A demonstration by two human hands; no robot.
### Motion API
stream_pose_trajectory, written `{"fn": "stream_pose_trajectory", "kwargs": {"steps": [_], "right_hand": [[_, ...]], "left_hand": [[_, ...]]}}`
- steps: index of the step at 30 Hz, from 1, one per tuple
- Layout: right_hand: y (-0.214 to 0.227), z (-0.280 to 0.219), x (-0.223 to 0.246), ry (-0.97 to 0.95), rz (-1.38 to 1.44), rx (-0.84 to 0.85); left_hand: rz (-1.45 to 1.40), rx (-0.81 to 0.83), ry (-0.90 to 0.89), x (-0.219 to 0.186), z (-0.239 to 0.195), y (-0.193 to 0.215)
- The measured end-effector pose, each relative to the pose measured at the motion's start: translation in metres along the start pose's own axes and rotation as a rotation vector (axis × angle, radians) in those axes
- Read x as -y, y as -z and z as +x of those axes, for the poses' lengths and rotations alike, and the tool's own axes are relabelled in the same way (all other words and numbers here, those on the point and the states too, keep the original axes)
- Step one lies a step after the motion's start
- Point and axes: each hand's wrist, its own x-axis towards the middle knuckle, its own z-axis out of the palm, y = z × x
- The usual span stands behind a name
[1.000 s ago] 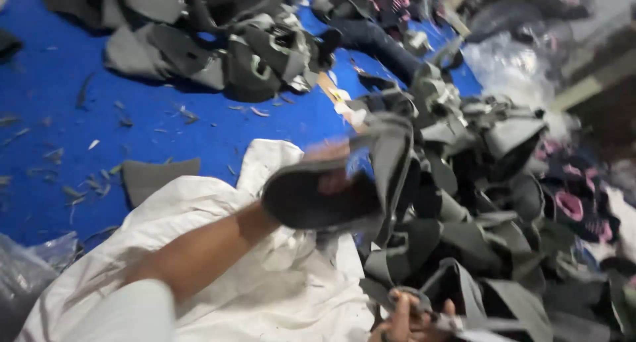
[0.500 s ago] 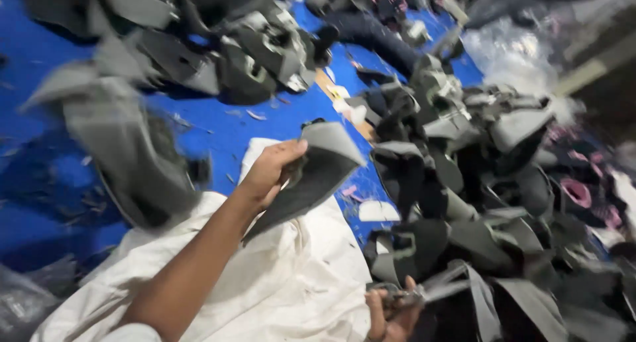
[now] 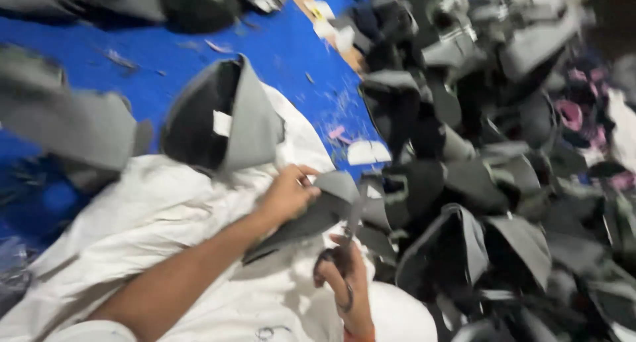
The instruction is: Trimming excess material from shoe uppers using scissors.
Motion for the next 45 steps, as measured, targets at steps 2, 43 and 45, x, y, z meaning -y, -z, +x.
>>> {"fn": "stream_pose_trajectory", "kwargs": {"steps": [2,43,45], "right_hand": [[-0.009,-0.002,0.015,-0.078,0.061,0.127],[0.060,-0.022,0.060,-0.527,-0.325,0.402],[0.060,-0.023,0.059,-0.527,-0.263,0.363]], "left_hand": [[-0.002,-0.007,-0.074,0.017,0.008,-0.001],[-0.147,-0.150,-0.191,0.037,-0.059,-0.081],[-0.126,-0.150,-0.190,0.037,-0.059,-0.081]]}}
